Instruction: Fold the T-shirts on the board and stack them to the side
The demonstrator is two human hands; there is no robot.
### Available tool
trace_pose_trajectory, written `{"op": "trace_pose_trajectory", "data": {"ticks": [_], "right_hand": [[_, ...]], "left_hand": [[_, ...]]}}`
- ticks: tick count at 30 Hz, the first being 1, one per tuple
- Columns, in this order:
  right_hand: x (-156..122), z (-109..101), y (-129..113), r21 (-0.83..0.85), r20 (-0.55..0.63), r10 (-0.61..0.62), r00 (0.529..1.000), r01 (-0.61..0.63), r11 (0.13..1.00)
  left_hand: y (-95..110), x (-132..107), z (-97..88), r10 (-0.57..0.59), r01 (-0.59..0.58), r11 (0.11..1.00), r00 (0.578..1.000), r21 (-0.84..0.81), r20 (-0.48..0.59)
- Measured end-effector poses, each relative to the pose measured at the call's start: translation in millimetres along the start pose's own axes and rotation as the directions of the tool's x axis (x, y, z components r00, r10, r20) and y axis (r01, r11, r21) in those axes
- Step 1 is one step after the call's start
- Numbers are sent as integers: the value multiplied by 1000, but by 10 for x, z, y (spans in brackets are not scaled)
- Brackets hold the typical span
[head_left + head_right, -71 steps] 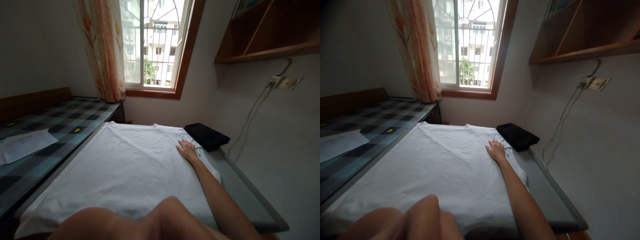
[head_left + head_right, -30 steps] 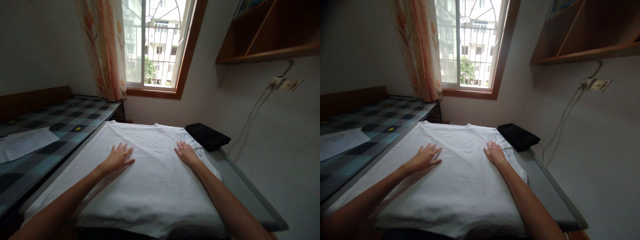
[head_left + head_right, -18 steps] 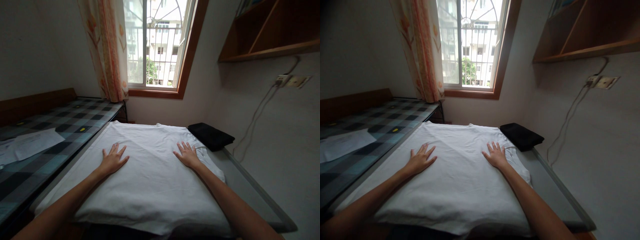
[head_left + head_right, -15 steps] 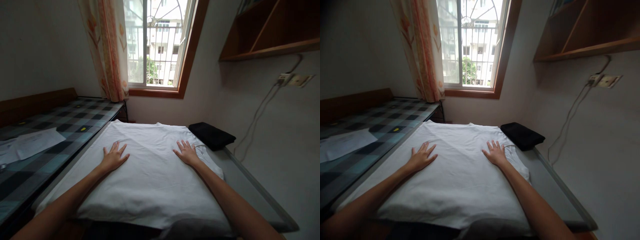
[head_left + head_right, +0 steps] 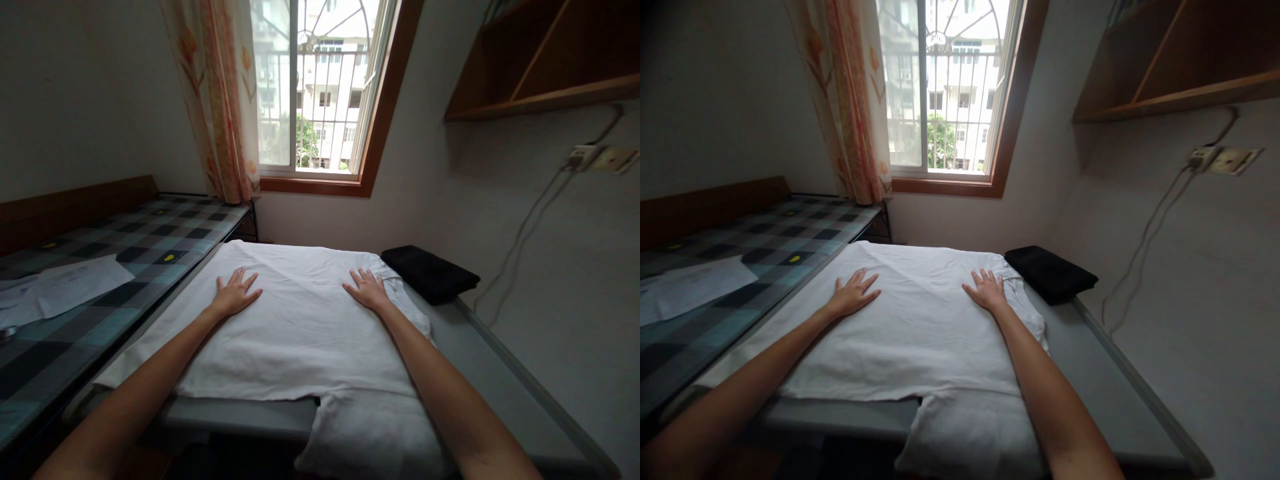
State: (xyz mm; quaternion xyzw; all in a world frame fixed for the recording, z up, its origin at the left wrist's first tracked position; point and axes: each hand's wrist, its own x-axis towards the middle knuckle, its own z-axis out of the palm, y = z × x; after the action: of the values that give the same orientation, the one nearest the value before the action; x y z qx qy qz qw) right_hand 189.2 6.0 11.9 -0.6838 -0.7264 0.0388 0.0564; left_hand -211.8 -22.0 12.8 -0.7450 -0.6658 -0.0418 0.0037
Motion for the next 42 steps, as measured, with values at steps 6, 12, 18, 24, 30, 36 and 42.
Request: {"op": "trace_pose_trajectory", "data": {"ticks": [6, 12, 18, 24, 30, 36, 42], "right_hand": [[43, 16, 73, 30, -68, -34, 997, 36, 999], [-120, 5, 192, 24, -45, -142, 989, 143, 989], [-341, -74, 410, 165, -77, -267, 961, 277, 947], [-399, -126, 708, 438, -274, -71, 959, 190, 879], [-379, -112, 925, 406, -282, 93, 955, 31, 913], [-412, -49, 828, 238, -279, 91, 956, -23, 971], [-411, -47, 830, 252, -275, 100, 956, -28, 967]], "left_hand": [[10, 108, -3, -5, 5, 999, 1000, -48, -6], [-33, 106, 16, 2, -3, 997, 1000, -76, -17], [-88, 49, 4, 39, -48, 990, 997, -134, -69], [-14, -16, 15, 134, -149, 974, 987, -170, -93], [100, -37, 47, 173, -179, 960, 984, -216, -46], [118, -59, 26, 172, -178, 959, 984, -218, -45], [117, -58, 45, 174, -182, 962, 983, -205, -55]]}}
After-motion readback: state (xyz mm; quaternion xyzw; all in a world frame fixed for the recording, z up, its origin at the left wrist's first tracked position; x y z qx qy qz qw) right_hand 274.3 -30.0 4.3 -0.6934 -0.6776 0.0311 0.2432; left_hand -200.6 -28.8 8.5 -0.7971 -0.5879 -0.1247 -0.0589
